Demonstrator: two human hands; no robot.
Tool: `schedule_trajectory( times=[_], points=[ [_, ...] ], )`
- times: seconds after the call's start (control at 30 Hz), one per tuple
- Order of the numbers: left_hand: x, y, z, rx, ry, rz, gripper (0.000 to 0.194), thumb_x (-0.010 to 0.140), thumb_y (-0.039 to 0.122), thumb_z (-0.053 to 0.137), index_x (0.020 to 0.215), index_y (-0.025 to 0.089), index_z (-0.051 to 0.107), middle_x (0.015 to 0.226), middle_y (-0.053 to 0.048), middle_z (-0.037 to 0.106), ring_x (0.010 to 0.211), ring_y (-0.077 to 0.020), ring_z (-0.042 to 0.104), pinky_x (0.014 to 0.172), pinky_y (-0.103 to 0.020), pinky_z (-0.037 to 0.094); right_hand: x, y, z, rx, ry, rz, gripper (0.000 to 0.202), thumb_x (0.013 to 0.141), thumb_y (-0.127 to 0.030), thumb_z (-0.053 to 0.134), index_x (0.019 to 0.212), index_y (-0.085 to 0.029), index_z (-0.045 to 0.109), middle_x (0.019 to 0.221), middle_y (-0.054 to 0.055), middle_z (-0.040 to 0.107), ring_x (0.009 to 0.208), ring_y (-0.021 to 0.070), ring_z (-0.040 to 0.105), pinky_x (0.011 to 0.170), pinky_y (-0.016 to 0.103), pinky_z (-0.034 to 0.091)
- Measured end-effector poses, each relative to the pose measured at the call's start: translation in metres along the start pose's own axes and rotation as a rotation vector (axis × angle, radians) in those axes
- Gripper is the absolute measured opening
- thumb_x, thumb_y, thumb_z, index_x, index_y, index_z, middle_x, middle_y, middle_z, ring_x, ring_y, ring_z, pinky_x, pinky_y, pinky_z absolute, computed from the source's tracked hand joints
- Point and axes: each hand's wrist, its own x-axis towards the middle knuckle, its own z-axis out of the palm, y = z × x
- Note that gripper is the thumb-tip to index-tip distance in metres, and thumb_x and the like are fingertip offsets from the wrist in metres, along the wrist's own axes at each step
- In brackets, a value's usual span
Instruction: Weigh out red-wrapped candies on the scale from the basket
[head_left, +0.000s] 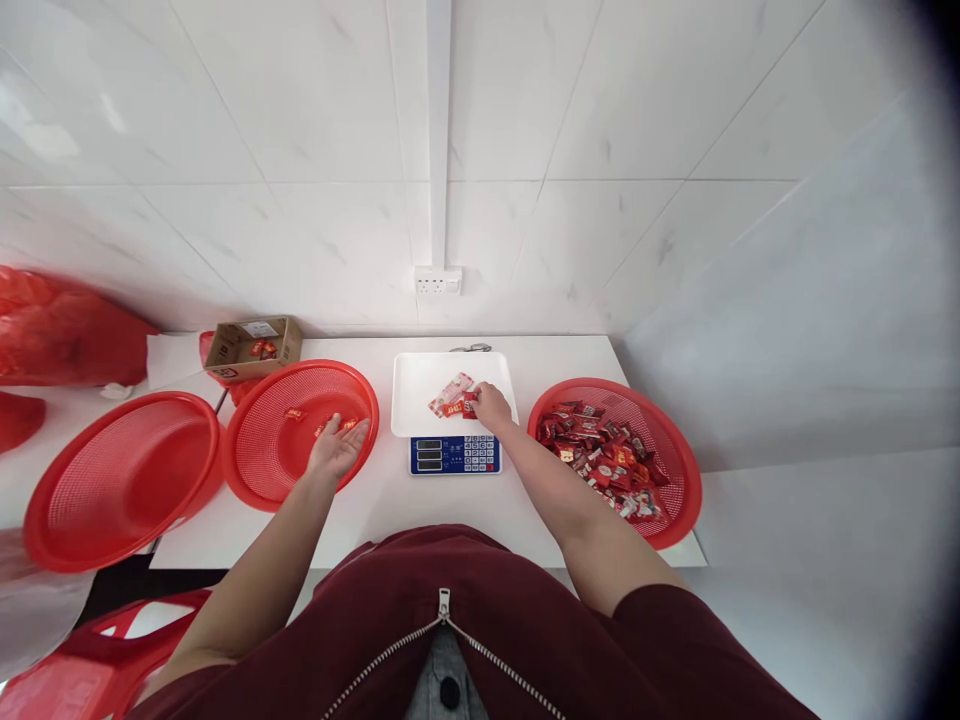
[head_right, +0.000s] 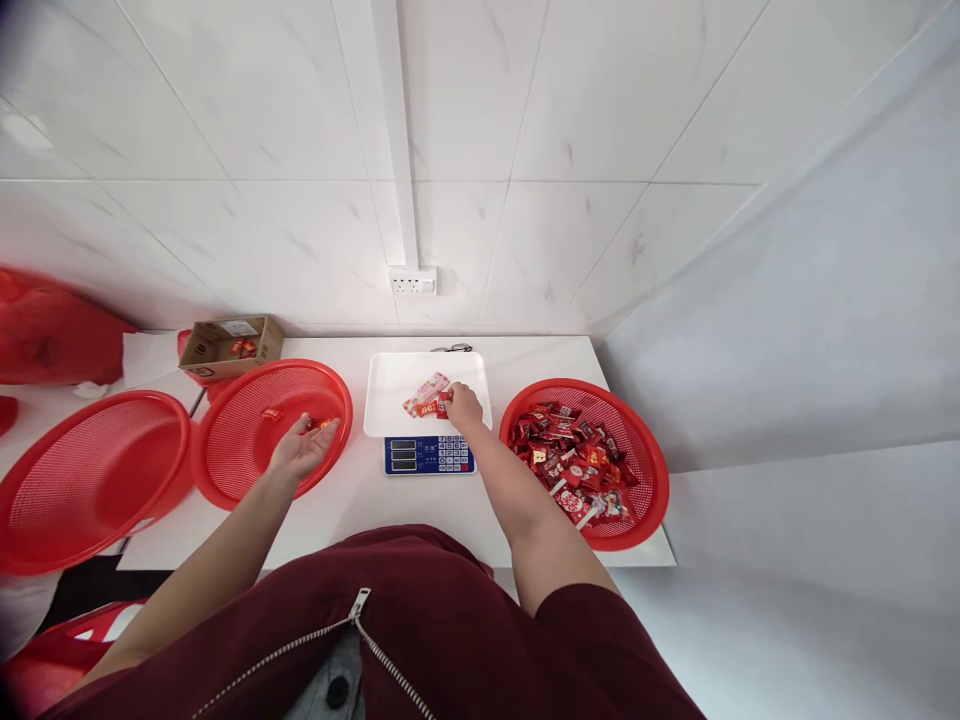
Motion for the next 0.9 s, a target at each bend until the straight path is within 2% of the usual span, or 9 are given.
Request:
schedule_trajectory(
  times=[0.1,0.23,0.37,0.47,0.57,0.63,0.7,0.8,0.9],
  points=[
    [0.001,-0.020,0.017,0.165,-0.097,-0.044,0.023,0.092,0.020,0.047,0.111,0.010,0.053,0.099,-0.015,0.064,0.087,-0.0174,0.067,0.069,-0.024,0.057,-0.003,0.003,0.000,0.062,-0.005,0.030,0.033,0.080,-0.021,0.062,0.112,-0.017,0.056,0.114,0.010,0.060,0.104,0.0207,0.056,0.078,0.027,0.042],
    [0.000,-0.051,0.044,0.405,-0.236,-0.103,0.019,0.084,0.015,0.057,0.103,0.012,0.060,0.101,-0.014,0.066,0.085,-0.0193,0.066,0.072,-0.028,0.055,-0.007,0.004,-0.006,0.193,-0.011,0.081,0.023,0.077,-0.022,0.063,0.099,-0.015,0.063,0.105,0.010,0.065,0.096,0.0208,0.061,0.077,0.027,0.044],
    [-0.004,-0.077,0.063,0.587,-0.358,-0.077,0.035,0.071,0.017,0.074,0.105,0.015,0.064,0.108,-0.013,0.064,0.091,-0.0212,0.063,0.081,-0.035,0.051,-0.017,-0.001,-0.014,0.385,-0.006,0.071,0.026,0.078,-0.024,0.062,0.104,-0.016,0.061,0.104,0.007,0.066,0.092,0.0181,0.062,0.077,0.028,0.048],
    [-0.006,-0.090,0.071,0.644,-0.436,-0.028,0.049,0.067,0.023,0.079,0.113,0.022,0.062,0.109,-0.009,0.063,0.094,-0.0195,0.060,0.087,-0.038,0.048,-0.030,-0.012,-0.016,0.535,-0.093,0.013,0.029,0.080,-0.027,0.062,0.107,-0.016,0.061,0.098,0.006,0.067,0.084,0.0150,0.065,0.073,0.027,0.052],
    [-0.005,-0.096,0.072,0.653,-0.483,0.017,0.045,0.069,0.026,0.077,0.111,0.019,0.061,0.096,-0.008,0.066,0.085,-0.0166,0.061,0.083,-0.037,0.050,-0.040,-0.023,-0.013,0.722,-0.282,-0.079,0.032,0.077,-0.027,0.067,0.106,-0.015,0.064,0.094,0.006,0.069,0.079,0.0146,0.066,0.074,0.028,0.054],
    [-0.001,-0.093,0.068,0.641,-0.468,0.074,0.036,0.071,0.025,0.074,0.104,0.015,0.062,0.088,-0.007,0.066,0.077,-0.0139,0.061,0.079,-0.033,0.051,-0.041,-0.028,-0.011,0.786,-0.388,-0.122,0.034,0.079,-0.030,0.065,0.110,-0.015,0.064,0.098,0.008,0.069,0.083,0.0167,0.066,0.077,0.031,0.055],
    [0.003,-0.084,0.058,0.623,-0.408,0.155,0.030,0.071,0.023,0.073,0.098,0.013,0.062,0.084,-0.006,0.065,0.071,-0.0116,0.060,0.074,-0.030,0.051,-0.036,-0.031,-0.009,0.660,-0.357,-0.153,0.039,0.082,-0.034,0.062,0.116,-0.015,0.062,0.111,0.011,0.066,0.095,0.0202,0.064,0.084,0.035,0.053],
    [0.010,-0.057,0.032,0.590,-0.261,0.291,0.027,0.072,0.020,0.070,0.096,0.014,0.060,0.079,-0.003,0.063,0.066,-0.0098,0.058,0.070,-0.027,0.051,-0.023,-0.032,-0.008,0.193,-0.221,-0.280,0.055,0.077,-0.033,0.067,0.128,-0.017,0.056,0.137,0.013,0.049,0.126,0.0277,0.045,0.102,0.041,0.040],
    [0.013,-0.022,0.000,0.557,-0.102,0.390,0.018,0.075,0.019,0.064,0.092,0.015,0.058,0.074,0.000,0.061,0.063,-0.0092,0.057,0.068,-0.025,0.051,-0.008,-0.033,-0.005,-0.227,-0.299,-0.429,0.074,0.070,-0.029,0.074,0.138,-0.022,0.046,0.153,0.010,0.026,0.141,0.0321,0.017,0.109,0.045,0.028]
  ],
)
